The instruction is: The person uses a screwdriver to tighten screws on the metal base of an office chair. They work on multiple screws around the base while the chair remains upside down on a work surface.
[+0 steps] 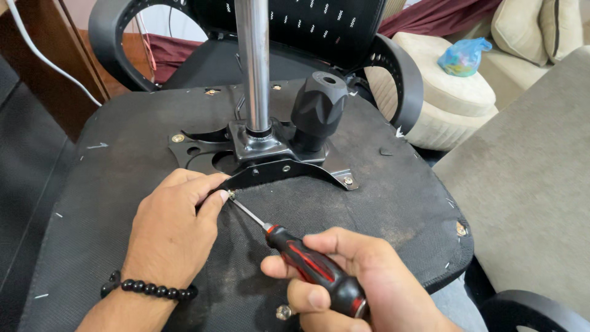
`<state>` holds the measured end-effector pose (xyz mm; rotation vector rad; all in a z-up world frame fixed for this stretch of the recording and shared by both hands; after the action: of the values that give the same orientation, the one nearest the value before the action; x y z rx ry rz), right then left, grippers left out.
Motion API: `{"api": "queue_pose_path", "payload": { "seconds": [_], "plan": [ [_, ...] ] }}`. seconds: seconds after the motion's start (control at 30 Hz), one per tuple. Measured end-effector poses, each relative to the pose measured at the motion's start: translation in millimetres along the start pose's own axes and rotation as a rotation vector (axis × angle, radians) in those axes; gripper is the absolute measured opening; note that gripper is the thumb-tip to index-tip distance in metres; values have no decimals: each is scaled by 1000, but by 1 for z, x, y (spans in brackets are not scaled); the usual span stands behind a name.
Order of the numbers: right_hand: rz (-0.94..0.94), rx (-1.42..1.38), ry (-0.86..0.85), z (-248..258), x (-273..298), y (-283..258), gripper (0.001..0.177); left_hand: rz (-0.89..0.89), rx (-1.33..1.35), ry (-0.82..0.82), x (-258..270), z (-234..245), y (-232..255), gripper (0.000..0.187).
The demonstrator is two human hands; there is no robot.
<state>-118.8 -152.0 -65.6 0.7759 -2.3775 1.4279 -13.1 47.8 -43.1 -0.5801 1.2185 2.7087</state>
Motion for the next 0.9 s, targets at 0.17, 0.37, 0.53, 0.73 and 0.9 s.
{"api": "queue_pose_path", "payload": {
  "seconds": [0.17,0.37,0.53,0.73,0.9],
  "plan": [
    [-65,369,410,-2,-7,-2,40,97,-38,-36,0,2,5,25],
    [335,1480,554,-14,5,-13,30,114,-60,-47,-2,0,8,24],
    [419,1557,603,-22,9,-10,31,62,-54,-24,-7,1,11,24],
    [743,1429,587,-30,21,-22,29,92,-41,-6,0,5,12,24],
    [461,1320,699,-40,17,-28,32,140,-53,-22,-2,10,12,23]
  ]
}}
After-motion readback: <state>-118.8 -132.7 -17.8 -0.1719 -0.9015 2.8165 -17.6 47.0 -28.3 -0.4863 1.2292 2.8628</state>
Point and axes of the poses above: each hand's wrist, its own x-axis away from the middle knuckle, its own z-axis out of the back of the hand, y = z × x, the point moved 4 cm from there along -x, towards the middle knuckle, and after that the axes turned 8 degrees about y, right-handed, at the moved point
